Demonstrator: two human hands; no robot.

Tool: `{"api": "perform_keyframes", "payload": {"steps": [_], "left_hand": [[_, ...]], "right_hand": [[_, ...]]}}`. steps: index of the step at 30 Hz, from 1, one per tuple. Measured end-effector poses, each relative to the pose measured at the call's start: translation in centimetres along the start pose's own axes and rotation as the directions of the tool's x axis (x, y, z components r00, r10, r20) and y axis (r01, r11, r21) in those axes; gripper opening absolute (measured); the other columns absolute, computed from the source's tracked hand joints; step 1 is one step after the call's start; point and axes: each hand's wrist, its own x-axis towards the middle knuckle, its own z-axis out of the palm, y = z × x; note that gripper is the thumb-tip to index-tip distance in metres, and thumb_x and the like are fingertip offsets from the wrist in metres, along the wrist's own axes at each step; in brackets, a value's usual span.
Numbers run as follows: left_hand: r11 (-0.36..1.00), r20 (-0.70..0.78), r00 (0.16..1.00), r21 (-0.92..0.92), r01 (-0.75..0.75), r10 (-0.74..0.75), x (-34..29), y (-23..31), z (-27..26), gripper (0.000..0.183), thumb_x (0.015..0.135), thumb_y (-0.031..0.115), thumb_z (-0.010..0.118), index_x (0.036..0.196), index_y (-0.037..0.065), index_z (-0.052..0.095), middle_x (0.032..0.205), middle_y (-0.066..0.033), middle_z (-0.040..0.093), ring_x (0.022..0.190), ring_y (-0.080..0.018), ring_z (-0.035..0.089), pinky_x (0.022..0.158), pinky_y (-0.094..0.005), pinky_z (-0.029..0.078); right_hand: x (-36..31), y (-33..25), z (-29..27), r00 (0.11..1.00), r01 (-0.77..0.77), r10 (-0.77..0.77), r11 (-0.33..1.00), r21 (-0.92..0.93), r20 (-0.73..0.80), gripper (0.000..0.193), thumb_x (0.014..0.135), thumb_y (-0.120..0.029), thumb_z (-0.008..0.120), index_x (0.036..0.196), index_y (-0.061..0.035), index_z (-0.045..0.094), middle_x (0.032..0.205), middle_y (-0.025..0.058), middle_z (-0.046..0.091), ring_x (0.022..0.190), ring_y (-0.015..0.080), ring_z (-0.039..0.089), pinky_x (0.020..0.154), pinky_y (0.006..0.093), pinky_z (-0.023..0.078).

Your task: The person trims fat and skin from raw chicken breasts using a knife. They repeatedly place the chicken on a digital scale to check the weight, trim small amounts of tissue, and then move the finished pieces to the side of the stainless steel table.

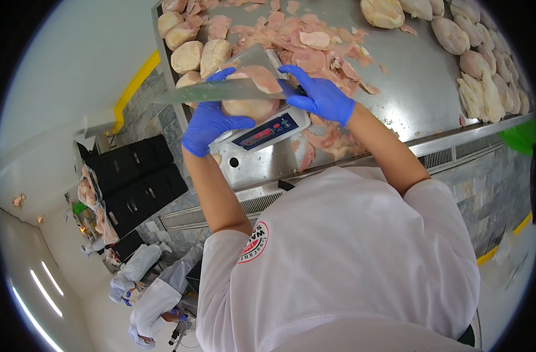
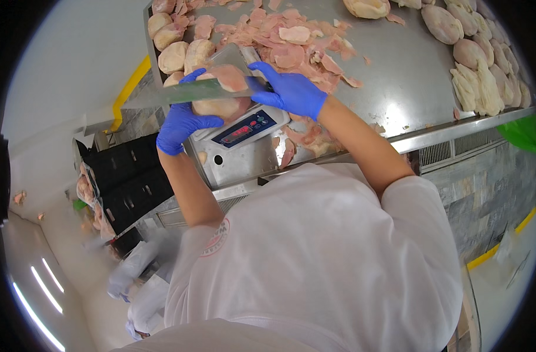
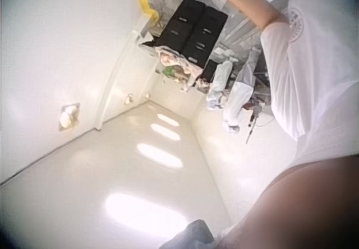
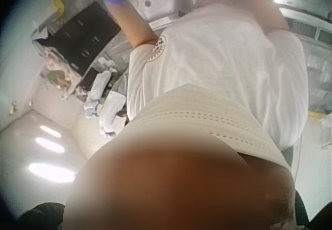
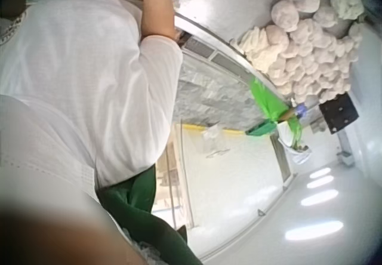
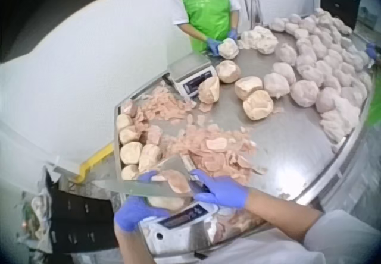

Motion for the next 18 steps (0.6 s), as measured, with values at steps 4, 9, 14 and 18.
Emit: {"api": "perform_keyframes", "payload": {"steps": [4, 9, 14, 18], "left_hand": [[0.997, 0.030, 0.997, -0.003, 0.073, -0.072, 0.2, -0.1, -0.2, 0.113, 0.049, 0.026, 0.100, 0.146, 0.008, 0.044, 0.142, -0.0085, 0.051, 0.133, -0.0269, 0.048, 0.115, -0.0401, 0.038], [0.993, 0.044, 0.994, -0.048, 0.105, -0.103, 0.1, 0.4, -0.7, 0.117, 0.049, 0.026, 0.100, 0.148, 0.008, 0.041, 0.142, -0.0119, 0.049, 0.135, -0.0286, 0.045, 0.116, -0.0405, 0.035], [0.984, 0.069, 0.992, 0.153, 0.089, -0.101, 0.0, -1.0, -1.1, 0.123, 0.047, 0.024, 0.100, 0.151, 0.006, 0.036, 0.147, -0.0120, 0.046, 0.140, -0.0273, 0.041, 0.118, -0.0396, 0.031], [0.988, 0.135, 0.988, 0.138, 0.063, -0.081, 1.4, 1.2, -1.6, 0.126, 0.050, 0.024, 0.099, 0.154, 0.005, 0.031, 0.150, -0.0127, 0.044, 0.141, -0.0274, 0.039, 0.119, -0.0394, 0.029]], "right_hand": [[2.4, -2.2, -0.3, 0.999, -0.010, 0.007, 0.996, 0.084, 0.043, 0.064, 0.097, -0.048, 0.056, 0.148, -0.0176, 0.033, 0.109, 0.0238, 0.069, 0.101, 0.0403, 0.068, 0.087, 0.0452, 0.052], [1.9, 1.6, 0.1, 0.995, 0.072, -0.085, 0.970, 0.231, 0.046, 0.061, 0.100, -0.049, 0.054, 0.149, -0.0158, 0.037, 0.115, 0.0214, 0.067, 0.103, 0.0307, 0.068, 0.090, 0.0410, 0.051], [3.3, -1.0, -1.3, 0.976, -0.090, 0.025, 0.949, 0.301, 0.214, 0.062, 0.102, -0.049, 0.050, 0.152, -0.0156, 0.037, 0.128, 0.0176, 0.062, 0.114, 0.0248, 0.061, 0.098, 0.0364, 0.047], [6.4, 3.3, 0.8, 0.975, 0.162, -0.208, 0.910, 0.382, 0.080, 0.062, 0.100, -0.050, 0.054, 0.152, -0.0197, 0.038, 0.133, 0.0223, 0.060, 0.120, 0.0333, 0.062, 0.098, 0.0404, 0.048]]}}
